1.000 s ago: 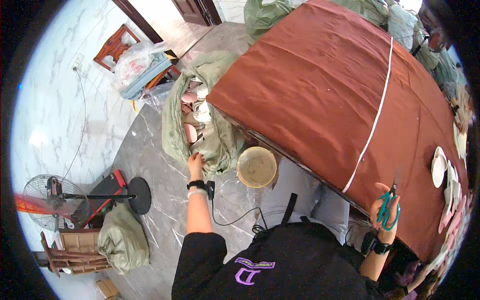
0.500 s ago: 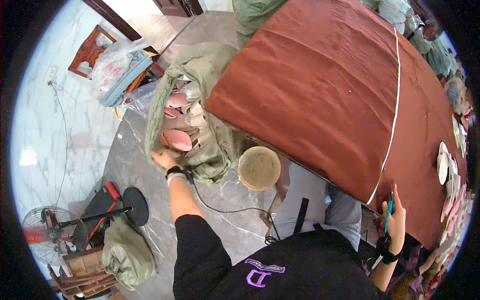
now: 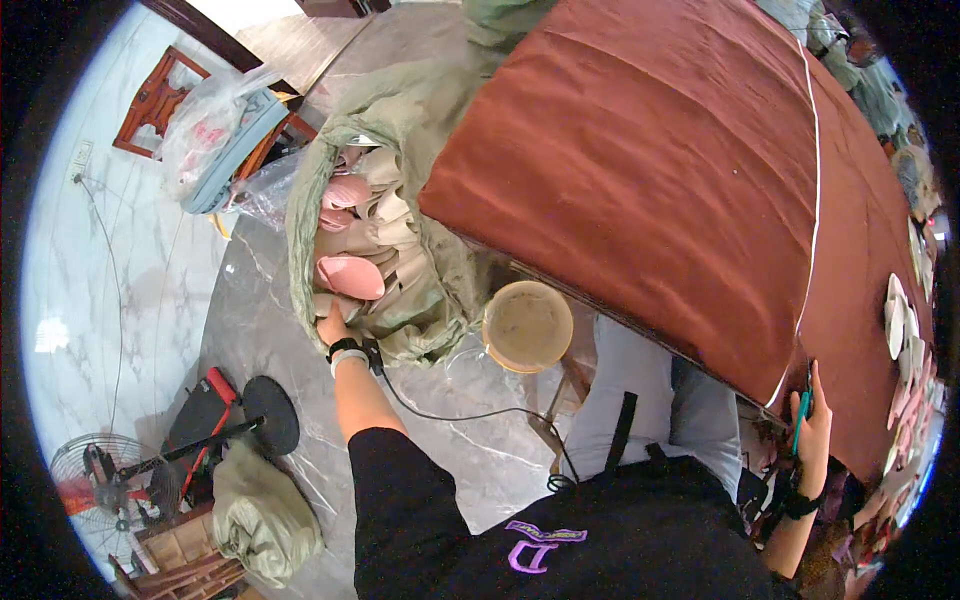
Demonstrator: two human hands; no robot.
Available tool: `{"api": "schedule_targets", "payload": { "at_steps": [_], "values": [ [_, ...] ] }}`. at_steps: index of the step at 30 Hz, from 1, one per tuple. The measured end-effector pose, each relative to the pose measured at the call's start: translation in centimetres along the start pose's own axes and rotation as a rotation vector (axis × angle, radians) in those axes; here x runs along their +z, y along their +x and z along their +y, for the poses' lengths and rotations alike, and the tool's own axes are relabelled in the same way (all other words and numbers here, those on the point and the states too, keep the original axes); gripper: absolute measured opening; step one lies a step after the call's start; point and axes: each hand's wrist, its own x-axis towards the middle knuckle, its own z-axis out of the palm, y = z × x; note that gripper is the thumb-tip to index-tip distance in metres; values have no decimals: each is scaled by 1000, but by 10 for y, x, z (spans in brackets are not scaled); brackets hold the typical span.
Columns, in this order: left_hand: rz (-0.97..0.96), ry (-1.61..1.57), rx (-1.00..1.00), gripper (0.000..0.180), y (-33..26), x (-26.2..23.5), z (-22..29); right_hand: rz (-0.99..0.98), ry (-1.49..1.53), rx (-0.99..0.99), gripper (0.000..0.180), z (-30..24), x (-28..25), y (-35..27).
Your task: Trimming excess plastic material and loose threads from the edges of sandal slides using scissors.
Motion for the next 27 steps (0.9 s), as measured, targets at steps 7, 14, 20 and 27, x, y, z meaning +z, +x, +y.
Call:
{"api": "schedule_targets", "payload": {
  "at_steps": [7, 14, 20, 27],
  "values": [
    [342, 337, 497, 43, -62, 2, 8, 55, -52, -110, 57, -3, 0, -5],
    [181, 360, 415, 36, -200, -52, 60, -139, 296, 88, 53, 1, -14, -8],
    [-66, -131, 545, 31, -304, -91, 103, -330, 870, -138, 68, -34, -11, -22],
    [-268, 164, 1350, 42, -430, -89, 187, -943, 1134, -269, 92, -72, 8, -31]
  ]
}}
